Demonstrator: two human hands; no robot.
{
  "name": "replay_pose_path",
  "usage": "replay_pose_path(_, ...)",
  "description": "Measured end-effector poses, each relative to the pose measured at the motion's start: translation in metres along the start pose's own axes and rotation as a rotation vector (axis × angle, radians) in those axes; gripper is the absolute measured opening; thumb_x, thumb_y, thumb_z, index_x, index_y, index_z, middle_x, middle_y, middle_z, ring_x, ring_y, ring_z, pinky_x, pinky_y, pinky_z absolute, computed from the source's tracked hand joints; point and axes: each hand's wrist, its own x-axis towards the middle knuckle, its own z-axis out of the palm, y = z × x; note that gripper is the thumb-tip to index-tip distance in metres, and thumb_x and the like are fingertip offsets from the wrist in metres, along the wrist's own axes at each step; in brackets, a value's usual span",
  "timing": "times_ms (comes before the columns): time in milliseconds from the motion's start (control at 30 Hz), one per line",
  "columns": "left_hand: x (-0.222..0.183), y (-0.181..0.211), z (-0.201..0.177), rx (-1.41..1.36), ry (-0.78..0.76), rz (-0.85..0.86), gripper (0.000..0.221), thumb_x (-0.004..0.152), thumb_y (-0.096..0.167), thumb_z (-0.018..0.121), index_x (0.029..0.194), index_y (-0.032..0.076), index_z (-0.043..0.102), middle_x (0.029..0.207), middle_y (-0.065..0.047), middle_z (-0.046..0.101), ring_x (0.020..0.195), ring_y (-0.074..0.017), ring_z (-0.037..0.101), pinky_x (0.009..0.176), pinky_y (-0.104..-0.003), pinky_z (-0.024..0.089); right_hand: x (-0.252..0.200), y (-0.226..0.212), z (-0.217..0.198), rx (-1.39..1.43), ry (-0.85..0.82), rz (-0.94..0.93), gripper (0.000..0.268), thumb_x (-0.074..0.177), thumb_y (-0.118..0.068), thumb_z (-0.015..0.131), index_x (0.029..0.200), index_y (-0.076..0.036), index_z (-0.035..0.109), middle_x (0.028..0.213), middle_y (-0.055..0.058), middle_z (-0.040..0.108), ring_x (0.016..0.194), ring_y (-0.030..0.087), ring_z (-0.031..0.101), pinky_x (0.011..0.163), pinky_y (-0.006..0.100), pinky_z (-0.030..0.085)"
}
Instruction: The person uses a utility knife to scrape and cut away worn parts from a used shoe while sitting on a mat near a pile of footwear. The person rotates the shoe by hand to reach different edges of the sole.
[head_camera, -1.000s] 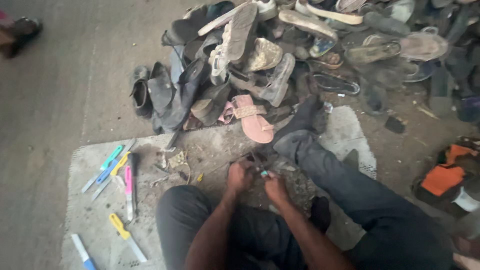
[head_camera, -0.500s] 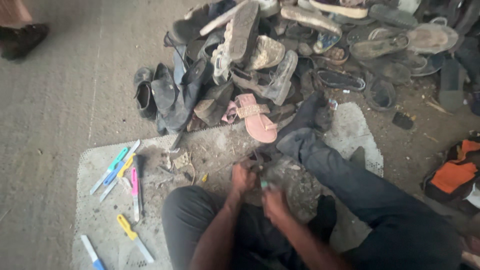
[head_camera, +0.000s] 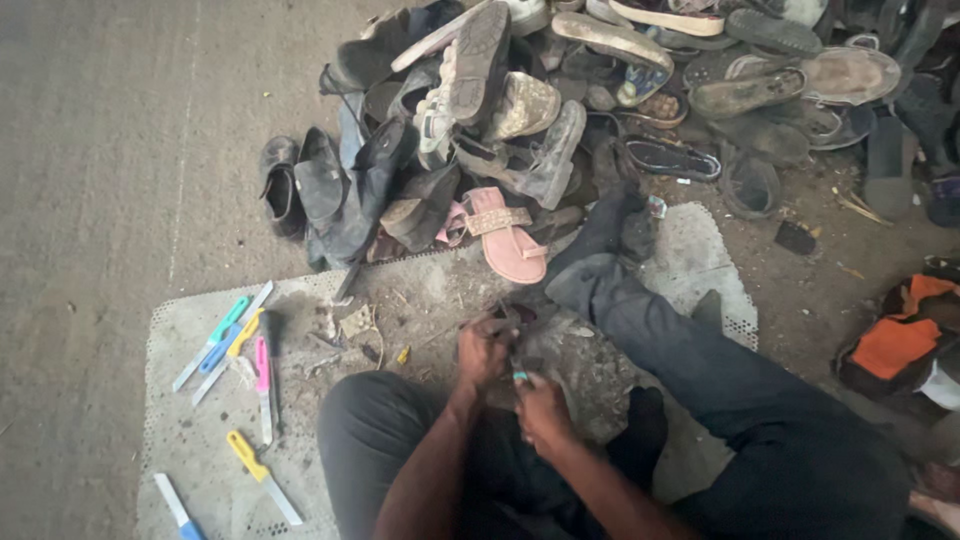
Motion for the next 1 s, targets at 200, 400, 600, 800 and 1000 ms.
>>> replay_pose_path(200, 0.001, 0.013, -0.015, -0.064, -0.016, -0.086, 0.022, 0.083, 0.019, 0.076, 0.102, 0.010, 0.081, 0.092, -0.014, 0.074, 0.084, -0.0316, 0.072, 0.075, -0.040, 0.055, 0.017, -0.014, 0.030, -0.108, -0.004, -0.165, 0.021, 0.099, -0.028, 0.059, 0.106, -0.010, 0.069, 0.062, 0.008, 0.059, 0.041, 0.019, 0.051, 0.039, 0.038, 0.041)
replay_pose_path(400, 0.002, -0.001, -0.008, -0.146, -0.021, -0.212, 0.027, 0.083, 0.023, 0.075, 0.107, 0.010, 0.079, 0.099, -0.012, 0.077, 0.089, -0.0315, 0.075, 0.080, -0.040, 0.057, -0.043, -0.009, 0.031, -0.507, 0.040, -0.214, 0.026, 0.099, -0.030, 0.059, 0.102, -0.007, 0.071, 0.063, 0.011, 0.061, 0.040, 0.022, 0.053, 0.039, 0.041, 0.043)
replay_pose_path(600, 0.001, -0.007, -0.022, 0.693, -0.507, 0.321, 0.024, 0.076, 0.021, 0.073, 0.095, 0.008, 0.076, 0.102, -0.017, 0.075, 0.094, -0.0360, 0.072, 0.082, -0.047, 0.056, -0.041, -0.014, 0.025, -0.520, 0.034, -0.302, 0.027, 0.097, -0.026, 0.058, 0.106, -0.010, 0.078, 0.060, 0.006, 0.063, 0.042, 0.018, 0.054, 0.041, 0.037, 0.043)
replay_pose_path(800, -0.014, -0.045, 0.009, 0.818, -0.500, 0.055, 0.023, 0.091, 0.022, 0.058, 0.097, 0.009, 0.077, 0.111, -0.019, 0.073, 0.094, -0.0365, 0.072, 0.086, -0.049, 0.056, 0.001, 0.024, 0.003, -0.558, 0.142, -0.450, 0.038, 0.083, -0.006, 0.053, 0.115, -0.009, 0.074, 0.097, 0.018, 0.076, 0.088, 0.033, 0.073, 0.074, 0.043, 0.057)
replay_pose_path(1000, -0.031, -0.062, 0.088, 0.304, 0.061, 0.067, 0.028, 0.085, 0.015, 0.055, 0.099, 0.004, 0.075, 0.099, -0.024, 0.072, 0.087, -0.0451, 0.069, 0.076, -0.052, 0.056, 0.077, 0.026, -0.039, -0.982, 0.378, -0.514, 0.024, 0.088, -0.014, 0.059, 0.104, 0.000, 0.071, 0.103, 0.028, 0.071, 0.099, 0.047, 0.068, 0.084, 0.050, 0.055)
